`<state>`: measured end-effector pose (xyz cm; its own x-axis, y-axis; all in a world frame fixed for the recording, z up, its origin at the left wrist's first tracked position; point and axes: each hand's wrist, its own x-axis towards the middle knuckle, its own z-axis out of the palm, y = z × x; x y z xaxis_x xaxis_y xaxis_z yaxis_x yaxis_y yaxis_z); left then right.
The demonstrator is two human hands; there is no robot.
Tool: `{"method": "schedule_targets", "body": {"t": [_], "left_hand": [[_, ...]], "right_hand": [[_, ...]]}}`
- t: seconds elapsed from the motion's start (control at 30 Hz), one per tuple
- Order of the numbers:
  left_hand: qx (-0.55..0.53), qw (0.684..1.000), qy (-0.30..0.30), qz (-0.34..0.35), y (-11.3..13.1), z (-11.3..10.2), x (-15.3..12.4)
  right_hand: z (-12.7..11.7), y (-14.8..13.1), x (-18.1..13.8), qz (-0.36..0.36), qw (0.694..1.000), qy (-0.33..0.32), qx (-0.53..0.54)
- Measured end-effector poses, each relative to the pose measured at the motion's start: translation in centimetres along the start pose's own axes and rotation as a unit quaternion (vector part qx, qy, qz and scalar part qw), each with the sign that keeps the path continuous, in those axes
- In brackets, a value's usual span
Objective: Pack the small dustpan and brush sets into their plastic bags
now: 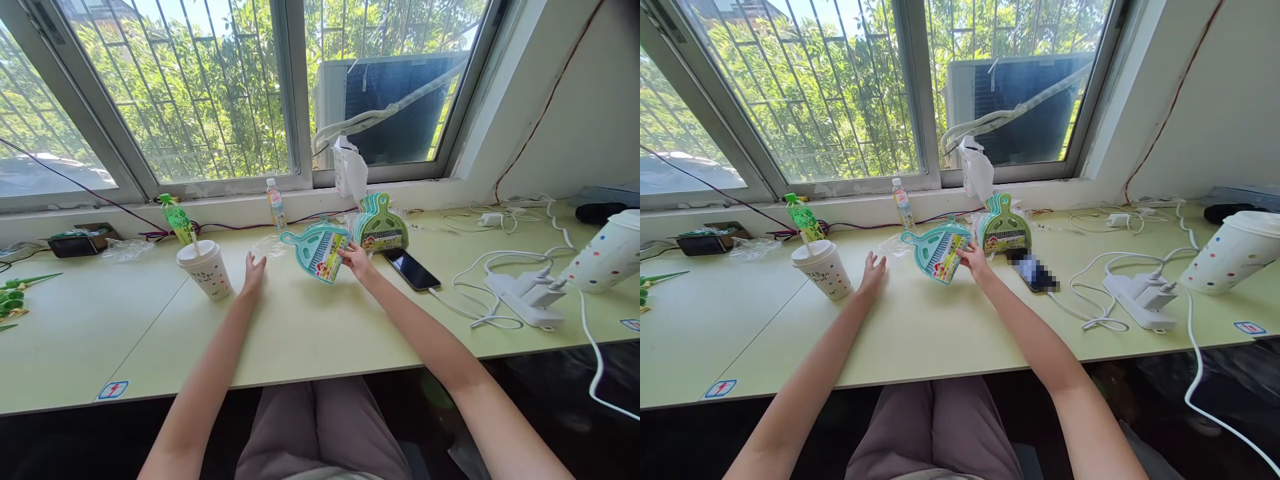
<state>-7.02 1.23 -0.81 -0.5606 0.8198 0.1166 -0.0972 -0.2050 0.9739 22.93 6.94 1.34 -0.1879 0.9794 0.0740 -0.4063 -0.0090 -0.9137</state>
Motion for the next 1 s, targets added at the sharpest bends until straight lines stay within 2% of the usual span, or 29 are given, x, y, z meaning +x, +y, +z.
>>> {"method": "schedule_targets", "body": {"t": [0.03, 0.1, 0.17, 0.23, 0.3, 0.4, 0.47, 0.53, 0.63, 0.73, 0.8, 0.9, 1.0], "left_hand": [[0.013, 1.000, 0.000, 0.020, 0.1, 0.3, -0.3], [0.016, 0.998, -0.055, 0.019, 0.4, 1.4, -1.3], [0.000, 0.983, -0.177, -0.051, 0.5, 2.7, -2.8], [-0.009, 0.965, -0.240, -0.104, 0.3, 3.9, -4.3], [-0.013, 0.967, -0.230, -0.109, 0.1, 4.6, -5.2], [0.009, 0.985, -0.154, -0.076, 0.2, 4.5, -5.2], [0.024, 0.992, -0.112, -0.055, 0.5, 3.9, -4.6], [0.026, 0.992, -0.113, -0.051, 0.8, 3.4, -4.1], [0.018, 0.985, -0.162, -0.049, 1.3, 3.4, -4.5], [0.037, 0.973, -0.224, -0.034, 1.8, 4.1, -6.1], [0.069, 0.964, -0.259, -0.004, 1.9, 4.7, -7.3], [0.108, 0.947, -0.301, 0.036, 1.8, 5.2, -8.4], [0.135, 0.943, -0.299, 0.058, 1.4, 5.2, -8.4]], "right_hand": [[0.4, 0.2, -0.2, 0.006, 1.000, -0.009, -0.001], [1.1, 0.6, -0.7, 0.015, 1.000, -0.025, 0.000], [1.7, 1.0, -1.1, 0.020, 0.999, -0.047, -0.002], [2.0, 1.4, -1.1, 0.024, 0.997, -0.069, -0.010], [1.8, 1.6, -0.8, 0.036, 0.995, -0.087, -0.043], [0.5, 1.5, 0.1, 0.012, 0.977, -0.088, -0.195], [-0.8, 1.3, 0.5, -0.062, 0.937, -0.059, -0.338], [-1.6, 0.9, 0.4, -0.145, 0.878, -0.008, -0.456], [-1.4, -0.2, -0.5, -0.247, 0.784, 0.052, -0.567], [0.9, -1.2, -2.4, -0.347, 0.697, 0.021, -0.627], [3.1, -1.3, -4.0, -0.379, 0.660, -0.029, -0.648], [5.8, -0.2, -6.1, -0.385, 0.618, -0.053, -0.683], [6.9, 1.0, -7.0, -0.371, 0.582, -0.064, -0.721]]}}
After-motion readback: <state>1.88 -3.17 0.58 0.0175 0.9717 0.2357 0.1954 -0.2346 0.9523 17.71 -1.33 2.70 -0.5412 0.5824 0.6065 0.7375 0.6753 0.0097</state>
